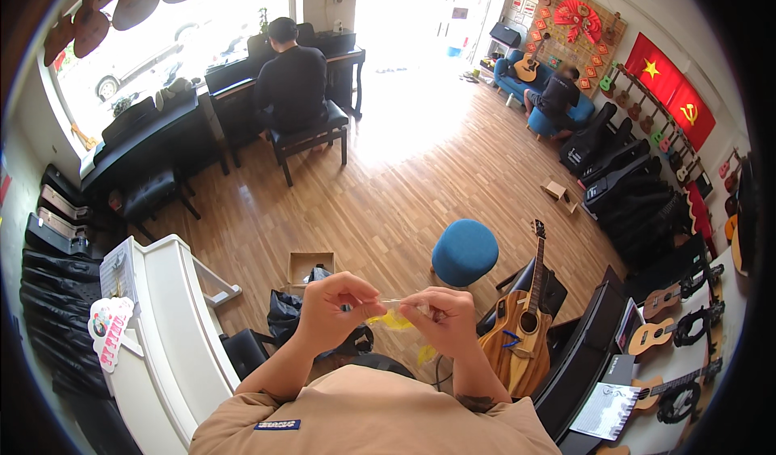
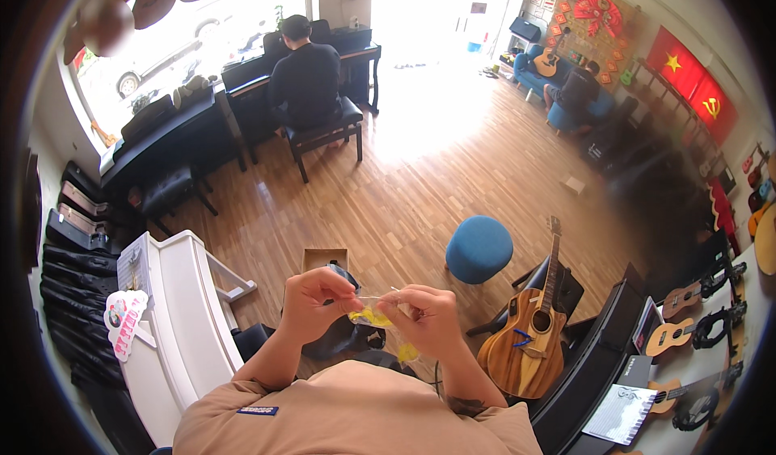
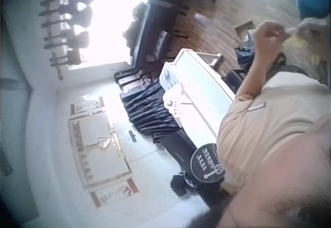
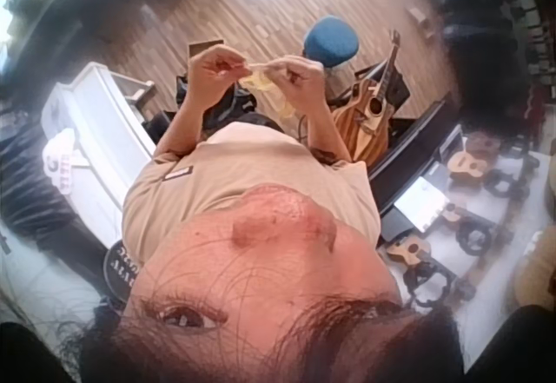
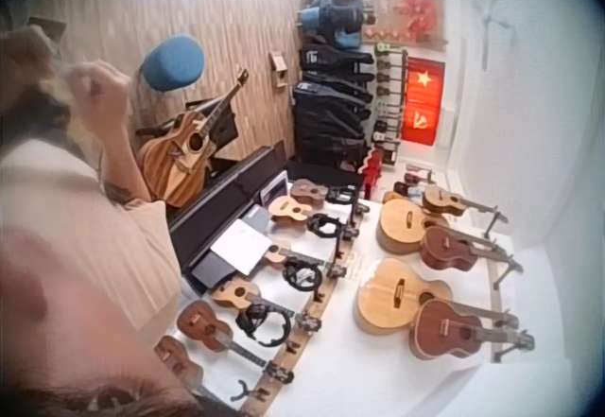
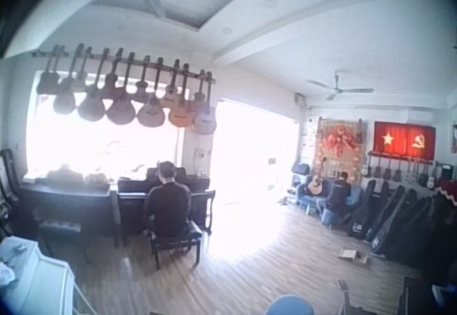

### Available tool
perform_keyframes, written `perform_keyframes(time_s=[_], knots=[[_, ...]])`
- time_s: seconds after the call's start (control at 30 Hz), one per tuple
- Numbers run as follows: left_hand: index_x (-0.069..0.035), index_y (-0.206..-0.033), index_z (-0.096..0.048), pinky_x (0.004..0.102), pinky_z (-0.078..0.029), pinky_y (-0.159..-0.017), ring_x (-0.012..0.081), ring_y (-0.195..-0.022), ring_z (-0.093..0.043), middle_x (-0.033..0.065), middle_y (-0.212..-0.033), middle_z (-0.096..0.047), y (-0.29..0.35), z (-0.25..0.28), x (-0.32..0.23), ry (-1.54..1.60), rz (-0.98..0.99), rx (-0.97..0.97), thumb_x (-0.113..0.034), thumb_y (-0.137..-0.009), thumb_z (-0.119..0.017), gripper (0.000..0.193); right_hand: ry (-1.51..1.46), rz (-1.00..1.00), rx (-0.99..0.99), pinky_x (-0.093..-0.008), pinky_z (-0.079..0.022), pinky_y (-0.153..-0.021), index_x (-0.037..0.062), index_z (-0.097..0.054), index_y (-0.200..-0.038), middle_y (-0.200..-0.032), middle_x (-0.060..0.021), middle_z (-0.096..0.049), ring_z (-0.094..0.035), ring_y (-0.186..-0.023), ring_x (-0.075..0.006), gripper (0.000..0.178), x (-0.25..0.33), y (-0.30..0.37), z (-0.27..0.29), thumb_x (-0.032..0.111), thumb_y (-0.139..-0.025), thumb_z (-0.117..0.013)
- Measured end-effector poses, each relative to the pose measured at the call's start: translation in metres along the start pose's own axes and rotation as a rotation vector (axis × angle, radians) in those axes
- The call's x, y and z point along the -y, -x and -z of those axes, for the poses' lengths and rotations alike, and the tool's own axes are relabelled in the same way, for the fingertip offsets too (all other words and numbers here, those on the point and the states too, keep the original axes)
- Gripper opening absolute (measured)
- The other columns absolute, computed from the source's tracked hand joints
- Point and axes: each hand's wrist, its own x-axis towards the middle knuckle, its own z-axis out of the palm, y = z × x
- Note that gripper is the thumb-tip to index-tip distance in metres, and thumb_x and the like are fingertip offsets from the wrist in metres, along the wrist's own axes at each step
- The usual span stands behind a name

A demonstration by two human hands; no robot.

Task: The person opens a small yellow packet and removes a guitar string. They then thread the string through the soundhole of an acoustic guitar resting on their lap, pull it to the headstock, and begin winding it onto a tuning peg.

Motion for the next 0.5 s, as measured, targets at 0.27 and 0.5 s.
perform_keyframes(time_s=[0.27, 0.5], knots=[[0.0, -0.103, -0.075, 0.0235, -0.06, -0.078, 0.0105, -0.086, -0.072, 0.0054, -0.093, -0.072, 0.0, 0.008, 0.002, 0.001, 0.061, 0.023, -0.001, -0.084, -0.091, 0.025, -0.205, -0.206, -0.144, -0.0172, -0.039, -0.053, -0.0017, -0.08, -0.101, -0.079, -0.0035, -0.079, -0.054, -0.06, 0.0016, 0.01, -0.016, 0.01, 0.001, 0.007, -0.099, -0.076], [-0.004, -0.111, -0.078, 0.0219, -0.057, -0.077, 0.0076, -0.085, -0.067, 0.0008, -0.094, -0.066, -0.001, 0.002, -0.009, -0.065, 0.092, 0.105, 0.001, -0.089, -0.085, 0.024, -0.259, -0.305, -0.109, -0.0162, -0.038, -0.051, -0.0033, -0.072, -0.099, -0.092, -0.0049, -0.078, -0.053, -0.058, 0.0031, 0.009, -0.006, 0.004, -0.003, 0.005, -0.102, -0.071]])
